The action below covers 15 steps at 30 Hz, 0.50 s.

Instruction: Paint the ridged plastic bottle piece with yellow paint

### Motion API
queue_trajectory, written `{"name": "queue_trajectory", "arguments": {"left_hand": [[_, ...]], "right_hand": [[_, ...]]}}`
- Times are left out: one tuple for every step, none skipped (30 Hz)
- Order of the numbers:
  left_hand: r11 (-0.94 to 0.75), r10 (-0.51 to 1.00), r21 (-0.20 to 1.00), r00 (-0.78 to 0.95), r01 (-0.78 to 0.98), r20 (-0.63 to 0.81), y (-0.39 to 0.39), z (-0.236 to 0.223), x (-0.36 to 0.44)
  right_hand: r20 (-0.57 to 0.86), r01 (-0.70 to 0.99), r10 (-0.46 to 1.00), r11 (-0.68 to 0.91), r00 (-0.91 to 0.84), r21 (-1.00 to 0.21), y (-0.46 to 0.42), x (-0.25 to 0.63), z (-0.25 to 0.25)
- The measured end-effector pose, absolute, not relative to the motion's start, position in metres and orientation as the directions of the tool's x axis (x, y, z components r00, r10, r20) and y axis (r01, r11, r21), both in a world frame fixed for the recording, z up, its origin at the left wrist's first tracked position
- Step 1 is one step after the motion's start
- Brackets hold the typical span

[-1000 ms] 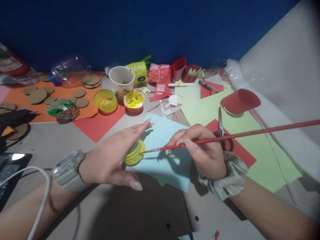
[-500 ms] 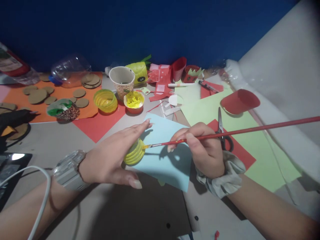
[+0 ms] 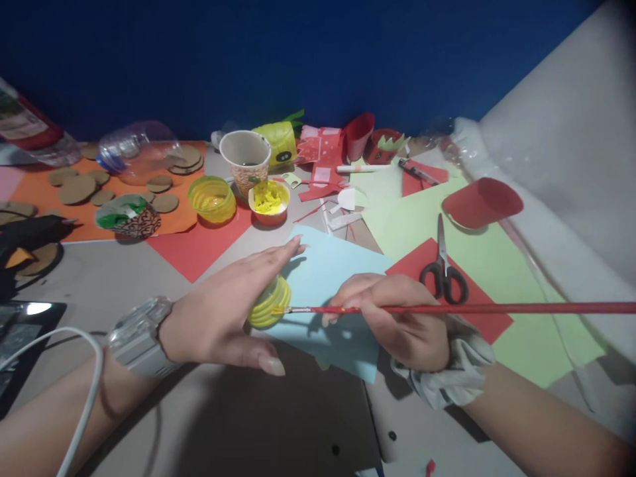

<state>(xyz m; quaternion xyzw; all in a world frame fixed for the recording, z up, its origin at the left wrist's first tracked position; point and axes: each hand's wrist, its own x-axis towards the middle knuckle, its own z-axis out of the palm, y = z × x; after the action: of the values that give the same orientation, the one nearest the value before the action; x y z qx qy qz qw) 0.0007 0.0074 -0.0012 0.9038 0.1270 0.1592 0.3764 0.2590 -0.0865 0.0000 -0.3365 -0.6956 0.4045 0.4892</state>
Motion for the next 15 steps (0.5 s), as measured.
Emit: {"name": "queue_trajectory", "arguments": {"left_hand": [[-0.684,0.349,0.721,0.917,0.109,0.192,0.0076,-0.001,0.0008],[-0.683,0.348,0.722,0.918,0.109,0.191,0.0077,-0.0007,0.0007],[-0.683,0.348,0.722,0.919,0.112,0.187,0.0077,-0.0004,0.0005],[-0.683,0.35,0.721,0.919,0.115,0.184,0.0077,-0.0002,0.0003],[-0.683,0.353,0.721,0.918,0.119,0.183,0.0077,-0.0002,0.0],[-0.682,0.355,0.721,0.917,0.12,0.183,0.0077,-0.0004,-0.0003],[-0.683,0.356,0.721,0.916,0.12,0.185,0.0077,-0.0008,-0.0006],[-0.685,0.355,0.719,0.916,0.117,0.188,0.0077,-0.0013,-0.0008],[-0.687,0.352,0.718,0.916,0.113,0.193,0.0077,-0.0018,-0.001],[-0.689,0.349,0.717,0.916,0.107,0.199,0.0077,-0.0023,-0.001],[-0.69,0.346,0.717,0.916,0.101,0.204,0.0077,-0.0026,-0.0009],[-0.69,0.344,0.718,0.915,0.096,0.208,0.0077,-0.0027,-0.0008],[-0.689,0.345,0.719,0.914,0.094,0.212,0.0076,-0.0027,-0.0006],[-0.687,0.347,0.721,0.914,0.094,0.211,0.0074,-0.0024,-0.0003],[-0.684,0.348,0.723,0.915,0.097,0.206,0.0072,-0.002,-0.0001]], "right_hand": [[0.401,0.068,0.872,0.435,-0.28,-0.898,-0.087,0.2589,-0.0005],[0.39,0.066,0.881,0.421,-0.268,-0.905,-0.0874,0.2587,-0.001],[0.381,0.066,0.889,0.409,-0.255,-0.91,-0.0878,0.2583,-0.0016],[0.375,0.071,0.895,0.402,-0.243,-0.913,-0.0879,0.2576,-0.0023],[0.37,0.084,0.899,0.398,-0.233,-0.913,-0.0878,0.2569,-0.0029],[0.371,0.101,0.902,0.399,-0.222,-0.911,-0.0875,0.2562,-0.0036],[0.379,0.114,0.904,0.406,-0.201,-0.907,-0.0871,0.2556,-0.0041],[0.394,0.121,0.903,0.416,-0.171,-0.901,-0.0866,0.2551,-0.0044],[0.406,0.123,0.903,0.423,-0.141,-0.898,-0.0861,0.2547,-0.0046],[0.418,0.119,0.901,0.431,-0.118,-0.894,-0.0857,0.2546,-0.0046],[0.432,0.112,0.897,0.441,-0.098,-0.891,-0.0854,0.2546,-0.0044],[0.438,0.102,0.895,0.445,-0.085,-0.89,-0.0854,0.2547,-0.004],[0.444,0.085,0.892,0.45,-0.085,-0.889,-0.0855,0.2548,-0.0036],[0.449,0.063,0.888,0.456,-0.095,-0.888,-0.0858,0.2548,-0.0032],[0.447,0.043,0.887,0.454,-0.118,-0.89,-0.0862,0.2548,-0.0029]]}}
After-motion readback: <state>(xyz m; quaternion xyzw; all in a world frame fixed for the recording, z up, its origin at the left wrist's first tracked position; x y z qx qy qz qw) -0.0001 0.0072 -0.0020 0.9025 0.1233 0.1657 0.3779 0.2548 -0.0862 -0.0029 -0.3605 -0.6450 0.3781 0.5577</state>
